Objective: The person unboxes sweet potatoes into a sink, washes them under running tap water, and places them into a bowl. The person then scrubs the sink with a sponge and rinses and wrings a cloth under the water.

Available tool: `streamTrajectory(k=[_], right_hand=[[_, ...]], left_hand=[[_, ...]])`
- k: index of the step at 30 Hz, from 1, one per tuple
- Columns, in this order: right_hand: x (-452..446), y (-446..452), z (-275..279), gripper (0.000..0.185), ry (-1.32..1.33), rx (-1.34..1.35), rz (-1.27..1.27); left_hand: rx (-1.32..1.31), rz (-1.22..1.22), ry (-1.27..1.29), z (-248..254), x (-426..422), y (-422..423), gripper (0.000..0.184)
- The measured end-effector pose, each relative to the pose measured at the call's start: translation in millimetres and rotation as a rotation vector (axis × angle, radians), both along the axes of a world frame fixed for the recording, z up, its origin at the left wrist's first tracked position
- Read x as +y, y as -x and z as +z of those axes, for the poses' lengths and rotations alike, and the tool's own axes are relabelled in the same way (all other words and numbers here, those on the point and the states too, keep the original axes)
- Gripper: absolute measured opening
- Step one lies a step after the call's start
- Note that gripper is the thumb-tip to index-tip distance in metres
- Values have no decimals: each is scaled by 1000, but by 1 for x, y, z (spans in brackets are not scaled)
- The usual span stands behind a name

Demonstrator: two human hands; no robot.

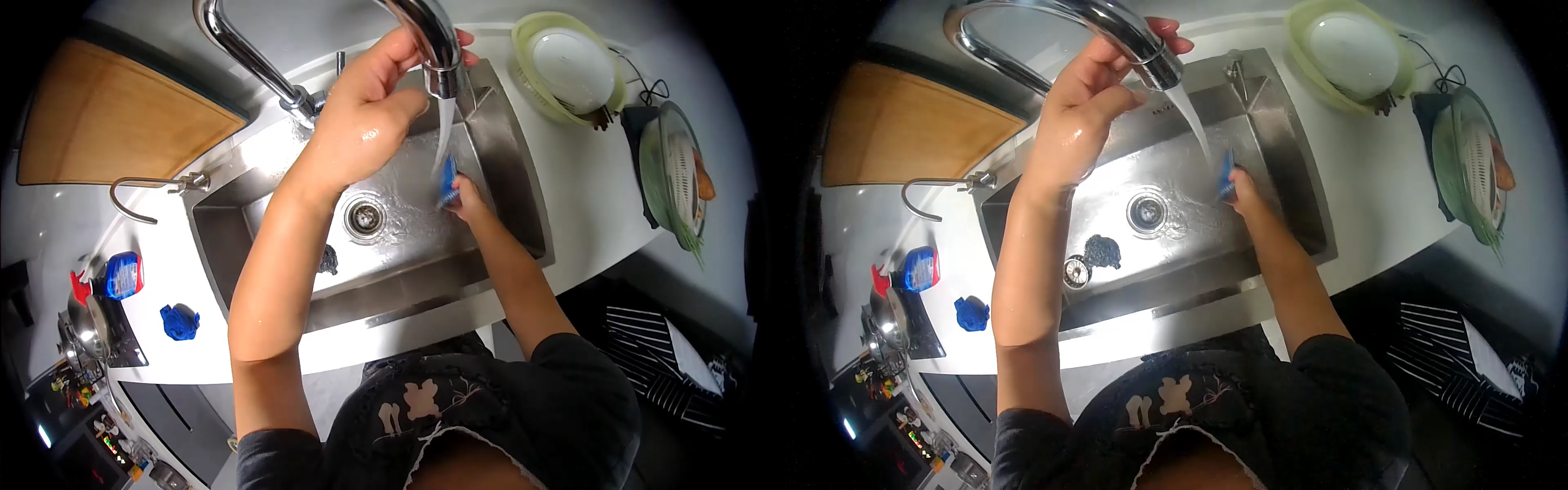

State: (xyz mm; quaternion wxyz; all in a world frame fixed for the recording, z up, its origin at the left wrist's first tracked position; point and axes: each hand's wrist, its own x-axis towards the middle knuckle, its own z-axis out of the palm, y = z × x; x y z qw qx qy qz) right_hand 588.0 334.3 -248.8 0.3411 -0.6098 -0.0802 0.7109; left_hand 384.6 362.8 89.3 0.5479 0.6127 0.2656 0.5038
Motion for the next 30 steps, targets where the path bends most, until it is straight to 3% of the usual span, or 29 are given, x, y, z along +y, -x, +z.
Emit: streamTrajectory(k=[3,6,9,13,16,19,22,25,28,30], right_hand=[[1,9,-2,52,52,559,-20],[-16,38,51,51,26,745,-146],[-33,56,79,49,0,776,-83],[-40,71,51,39,-35,653,10],[-42,78,24,31,-35,476,-68],[-44,89,69,25,-30,124,-69],[-33,98,66,24,-139,0,-176],[-23,95,40,24,-80,-31,-171],[-22,109,45,21,-170,-30,-338],[-20,109,39,21,-254,-105,-190]], left_hand=[[69,3,36,5,-13,8,56],[103,5,72,7,-32,17,58],[94,-43,119,9,-45,28,58],[142,119,125,4,-72,39,56],[136,236,261,-20,-99,67,52],[142,355,445,-68,-133,94,43],[128,463,559,-113,-172,114,36],[80,522,652,-141,-205,125,32],[91,542,705,-154,-227,130,30],[47,562,745,-160,-233,133,30]])
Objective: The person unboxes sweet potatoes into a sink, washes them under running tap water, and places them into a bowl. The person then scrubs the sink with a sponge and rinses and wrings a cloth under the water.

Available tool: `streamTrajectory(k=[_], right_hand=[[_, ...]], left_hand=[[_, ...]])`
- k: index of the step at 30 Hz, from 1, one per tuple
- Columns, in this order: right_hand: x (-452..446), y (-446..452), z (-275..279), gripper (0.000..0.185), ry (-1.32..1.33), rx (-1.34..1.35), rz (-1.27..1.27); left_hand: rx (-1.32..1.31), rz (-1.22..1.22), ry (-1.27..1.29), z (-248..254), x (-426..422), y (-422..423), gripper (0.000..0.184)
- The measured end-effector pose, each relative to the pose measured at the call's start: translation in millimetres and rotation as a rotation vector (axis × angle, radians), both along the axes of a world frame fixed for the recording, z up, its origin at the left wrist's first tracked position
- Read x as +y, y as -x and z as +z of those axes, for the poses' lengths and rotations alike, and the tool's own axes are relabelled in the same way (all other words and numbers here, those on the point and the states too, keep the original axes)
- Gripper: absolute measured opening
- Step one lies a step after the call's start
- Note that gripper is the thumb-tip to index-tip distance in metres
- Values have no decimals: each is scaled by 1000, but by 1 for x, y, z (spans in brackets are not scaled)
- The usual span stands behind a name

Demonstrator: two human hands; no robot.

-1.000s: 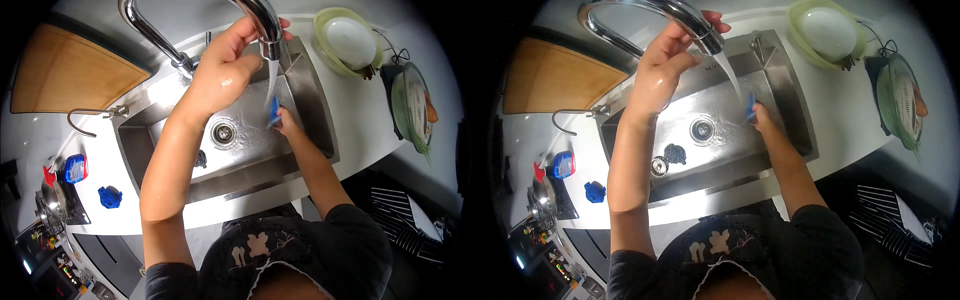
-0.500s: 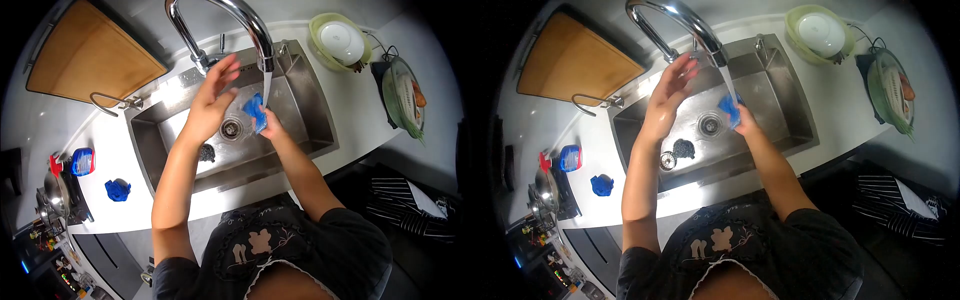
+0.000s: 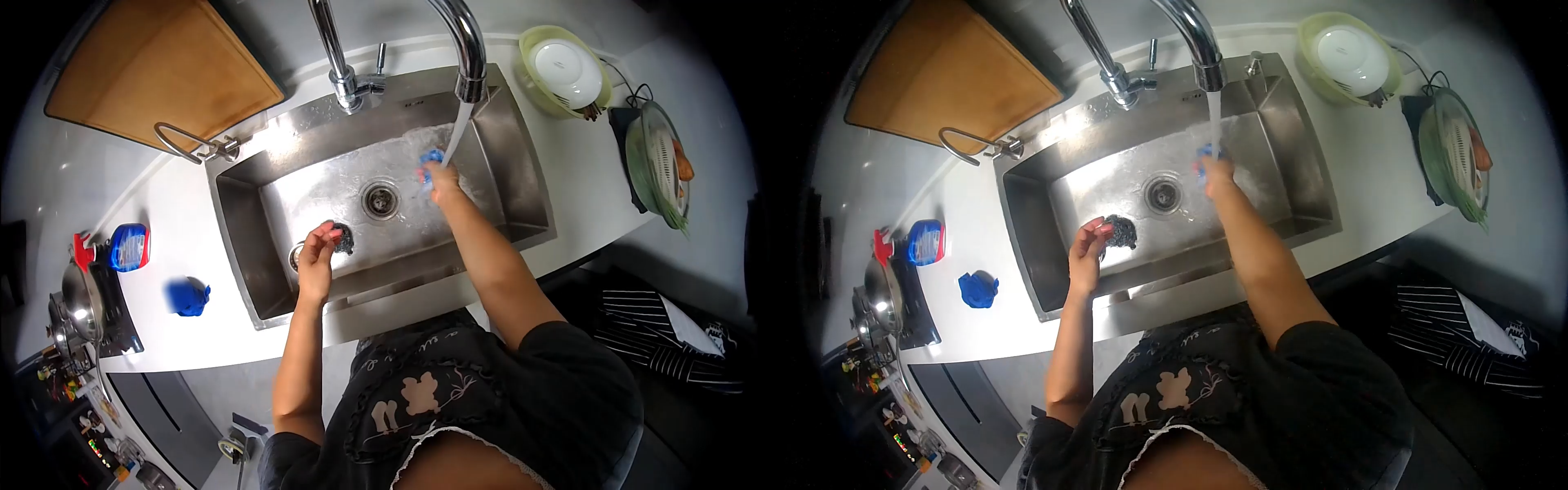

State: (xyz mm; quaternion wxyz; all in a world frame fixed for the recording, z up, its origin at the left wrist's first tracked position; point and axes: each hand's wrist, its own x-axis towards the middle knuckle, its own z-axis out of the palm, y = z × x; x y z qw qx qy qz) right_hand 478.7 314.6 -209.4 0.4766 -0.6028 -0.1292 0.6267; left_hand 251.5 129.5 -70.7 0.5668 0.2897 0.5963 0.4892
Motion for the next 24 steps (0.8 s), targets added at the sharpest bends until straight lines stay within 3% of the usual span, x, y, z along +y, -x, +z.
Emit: streamTrajectory(k=[4,7,10,19,22,24], right_hand=[[6,4,11,23,17,-92,200],[11,8,31,30,171,-299,183],[16,1,22,54,95,-203,107],[-2,-25,44,15,147,150,99],[-9,-25,44,16,-67,15,287],[-7,-18,48,30,12,-118,320]], left_hand=[[76,12,12,-3,-7,1,28],[69,12,-7,-10,-8,-2,27],[75,8,-42,-18,-7,-5,26],[105,56,-26,-31,-4,-17,25],[65,96,-17,-34,-5,-23,25],[49,105,-25,-36,-6,-27,25]])
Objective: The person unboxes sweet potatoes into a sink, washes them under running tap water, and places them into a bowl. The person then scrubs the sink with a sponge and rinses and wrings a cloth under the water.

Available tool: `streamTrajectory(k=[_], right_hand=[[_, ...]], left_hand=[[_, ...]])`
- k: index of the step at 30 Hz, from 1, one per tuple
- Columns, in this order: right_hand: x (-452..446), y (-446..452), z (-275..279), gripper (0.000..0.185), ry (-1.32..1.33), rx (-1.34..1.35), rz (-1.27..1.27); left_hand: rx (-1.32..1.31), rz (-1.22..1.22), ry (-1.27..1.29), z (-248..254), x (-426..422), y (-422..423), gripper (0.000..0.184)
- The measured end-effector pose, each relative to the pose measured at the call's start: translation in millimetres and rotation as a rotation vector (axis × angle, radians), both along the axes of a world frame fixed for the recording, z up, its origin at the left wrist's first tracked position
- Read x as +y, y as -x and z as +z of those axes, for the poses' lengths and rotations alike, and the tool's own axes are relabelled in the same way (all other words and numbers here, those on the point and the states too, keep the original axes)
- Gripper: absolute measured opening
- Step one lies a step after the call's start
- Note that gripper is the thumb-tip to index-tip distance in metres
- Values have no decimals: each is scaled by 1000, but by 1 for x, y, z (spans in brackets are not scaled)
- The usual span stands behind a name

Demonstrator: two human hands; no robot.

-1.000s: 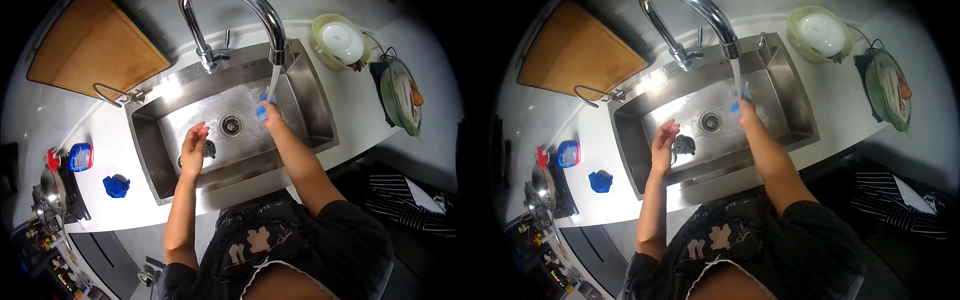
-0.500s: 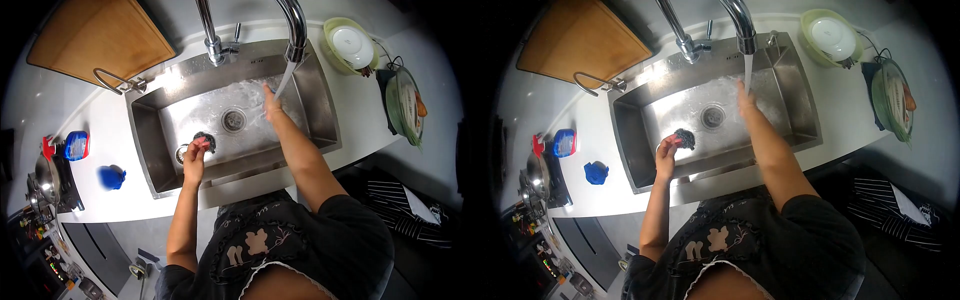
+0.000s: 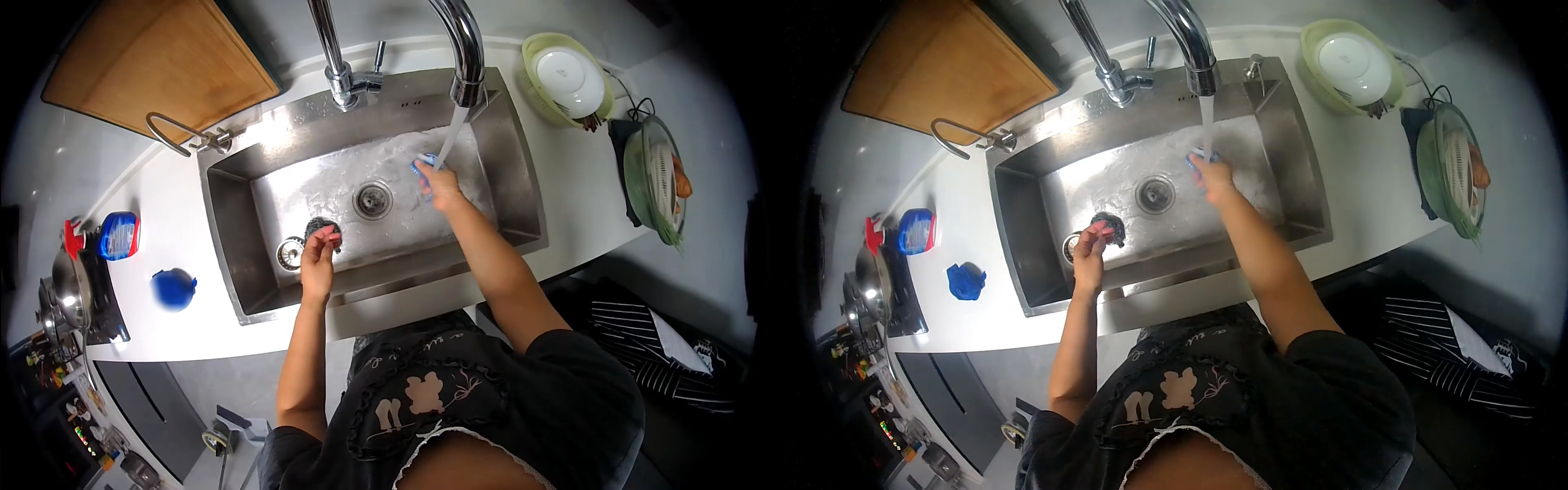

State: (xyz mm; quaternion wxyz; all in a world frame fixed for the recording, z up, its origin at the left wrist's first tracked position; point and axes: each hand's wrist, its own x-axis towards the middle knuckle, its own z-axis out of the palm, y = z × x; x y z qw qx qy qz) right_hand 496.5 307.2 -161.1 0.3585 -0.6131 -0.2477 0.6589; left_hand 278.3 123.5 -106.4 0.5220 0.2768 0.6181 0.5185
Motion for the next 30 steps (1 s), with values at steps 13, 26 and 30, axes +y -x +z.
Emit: streamTrajectory(k=[13,26,30], right_hand=[[9,-5,-9,31,-67,-143,59],[12,7,-1,35,74,-169,43],[14,-7,0,30,148,97,-51]], left_hand=[[-5,87,-19,-5,-19,-15,26],[-28,-15,-26,-18,16,-55,24],[106,-154,30,-29,51,-81,28]])
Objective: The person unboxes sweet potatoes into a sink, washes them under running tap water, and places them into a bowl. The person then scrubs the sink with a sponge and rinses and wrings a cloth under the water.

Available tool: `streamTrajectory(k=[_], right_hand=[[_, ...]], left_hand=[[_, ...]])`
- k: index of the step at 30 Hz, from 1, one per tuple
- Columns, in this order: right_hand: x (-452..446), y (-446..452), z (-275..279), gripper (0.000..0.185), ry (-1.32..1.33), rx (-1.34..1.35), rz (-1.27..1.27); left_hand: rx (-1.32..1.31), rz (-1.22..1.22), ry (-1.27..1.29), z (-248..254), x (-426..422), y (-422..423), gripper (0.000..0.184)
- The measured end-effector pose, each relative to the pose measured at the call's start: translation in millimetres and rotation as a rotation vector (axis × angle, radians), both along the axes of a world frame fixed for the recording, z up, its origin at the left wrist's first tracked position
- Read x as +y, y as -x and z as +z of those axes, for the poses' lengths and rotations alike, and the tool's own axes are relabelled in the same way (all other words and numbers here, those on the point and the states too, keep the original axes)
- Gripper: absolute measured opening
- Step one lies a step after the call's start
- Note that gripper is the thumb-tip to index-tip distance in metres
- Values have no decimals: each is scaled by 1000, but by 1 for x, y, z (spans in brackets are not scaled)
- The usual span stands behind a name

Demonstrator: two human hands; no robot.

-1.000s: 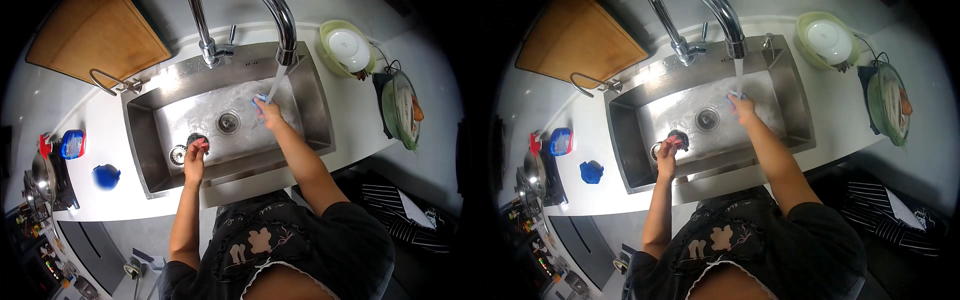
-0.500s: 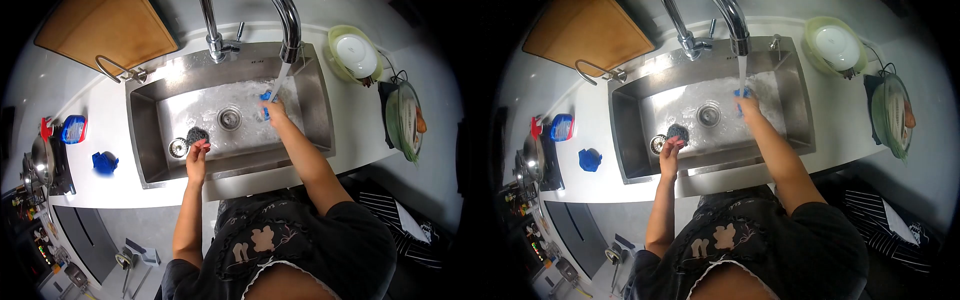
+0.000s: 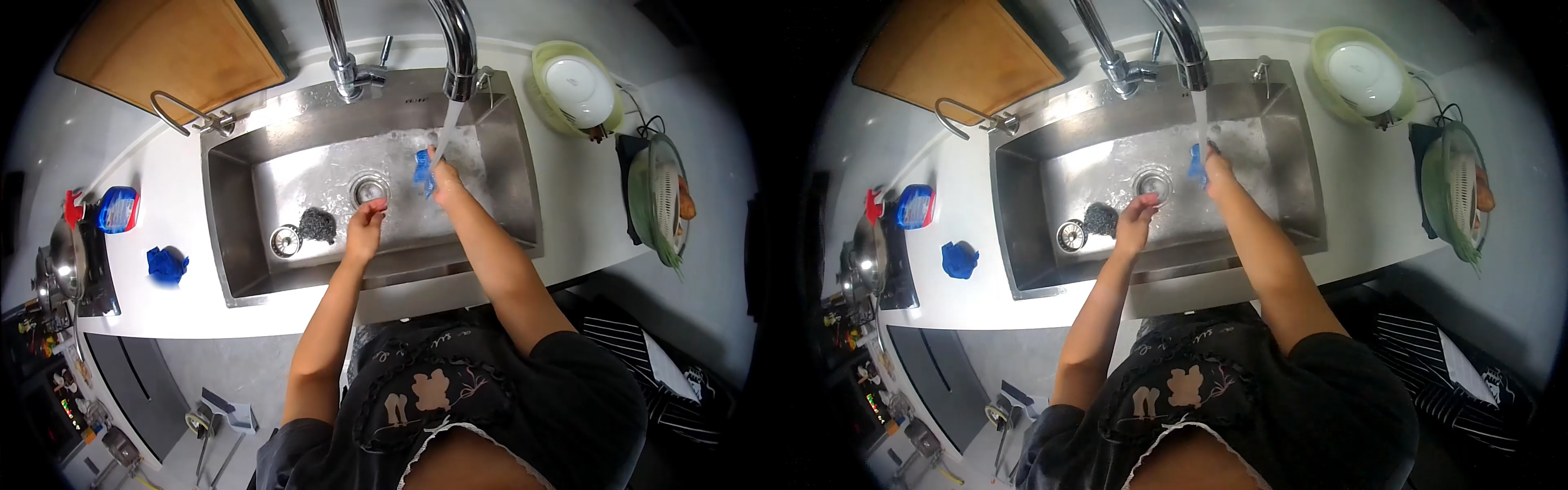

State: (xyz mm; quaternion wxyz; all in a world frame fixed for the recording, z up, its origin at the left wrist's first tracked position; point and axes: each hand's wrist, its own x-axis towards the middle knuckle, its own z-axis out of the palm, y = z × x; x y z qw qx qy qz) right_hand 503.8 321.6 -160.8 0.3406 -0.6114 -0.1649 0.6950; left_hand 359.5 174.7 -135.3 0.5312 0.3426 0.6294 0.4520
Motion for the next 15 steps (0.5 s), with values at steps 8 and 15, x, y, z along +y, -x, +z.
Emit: streamTrajectory(k=[8,15], right_hand=[[-15,-16,1,24,79,307,-1],[-48,-29,48,30,97,344,-57]], left_hand=[[159,-105,-119,-16,74,-71,43],[-186,-14,-21,-16,102,-71,51]])
